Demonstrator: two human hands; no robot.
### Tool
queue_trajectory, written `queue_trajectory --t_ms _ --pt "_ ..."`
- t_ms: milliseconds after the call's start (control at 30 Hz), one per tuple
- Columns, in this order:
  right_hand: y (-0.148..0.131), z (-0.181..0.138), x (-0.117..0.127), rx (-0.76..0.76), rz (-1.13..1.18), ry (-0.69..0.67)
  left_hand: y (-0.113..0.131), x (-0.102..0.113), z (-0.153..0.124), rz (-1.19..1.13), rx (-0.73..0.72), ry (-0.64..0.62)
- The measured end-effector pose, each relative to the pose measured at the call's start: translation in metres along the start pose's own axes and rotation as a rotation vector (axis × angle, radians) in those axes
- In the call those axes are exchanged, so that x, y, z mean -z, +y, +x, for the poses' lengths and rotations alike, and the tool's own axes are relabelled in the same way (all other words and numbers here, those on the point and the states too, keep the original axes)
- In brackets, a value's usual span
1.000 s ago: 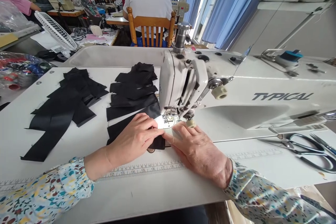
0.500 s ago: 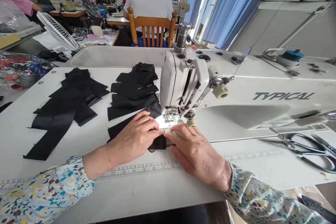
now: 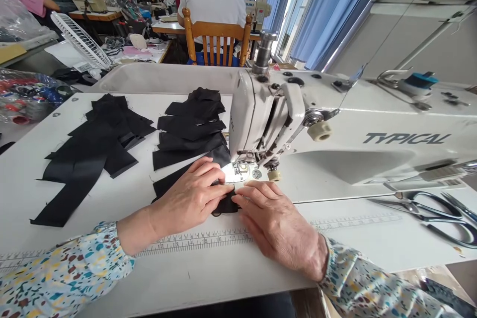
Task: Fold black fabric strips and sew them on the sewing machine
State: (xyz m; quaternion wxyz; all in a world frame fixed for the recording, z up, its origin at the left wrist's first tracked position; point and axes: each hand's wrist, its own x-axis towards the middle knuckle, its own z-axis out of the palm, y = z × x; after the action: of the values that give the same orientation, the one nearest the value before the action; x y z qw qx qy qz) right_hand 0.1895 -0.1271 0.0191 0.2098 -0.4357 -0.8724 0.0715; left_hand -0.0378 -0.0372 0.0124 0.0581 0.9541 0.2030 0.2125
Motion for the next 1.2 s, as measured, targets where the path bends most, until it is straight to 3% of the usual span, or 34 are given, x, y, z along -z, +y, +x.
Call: queue_trajectory --t_ms 267,800,1000,1200 --pt "-0.002 -0.001 -0.001 0.053 -0.058 0.017 -0.003 -0.002 -0.002 -0.053 0.005 0.032" --pt "-0.003 0.002 0.001 0.013 -0.025 0.0 -0.006 -0.003 -0.003 -0.113 0.029 0.106" --pt "-0.004 0.001 0.0 0.017 -0.04 0.008 0.005 -0.003 -0.005 -0.108 -0.074 0.129" --pt "-0.004 -0.001 -0.002 -0.005 -0.038 -0.003 0.003 -0.005 -0.006 -0.086 -0.054 0.106"
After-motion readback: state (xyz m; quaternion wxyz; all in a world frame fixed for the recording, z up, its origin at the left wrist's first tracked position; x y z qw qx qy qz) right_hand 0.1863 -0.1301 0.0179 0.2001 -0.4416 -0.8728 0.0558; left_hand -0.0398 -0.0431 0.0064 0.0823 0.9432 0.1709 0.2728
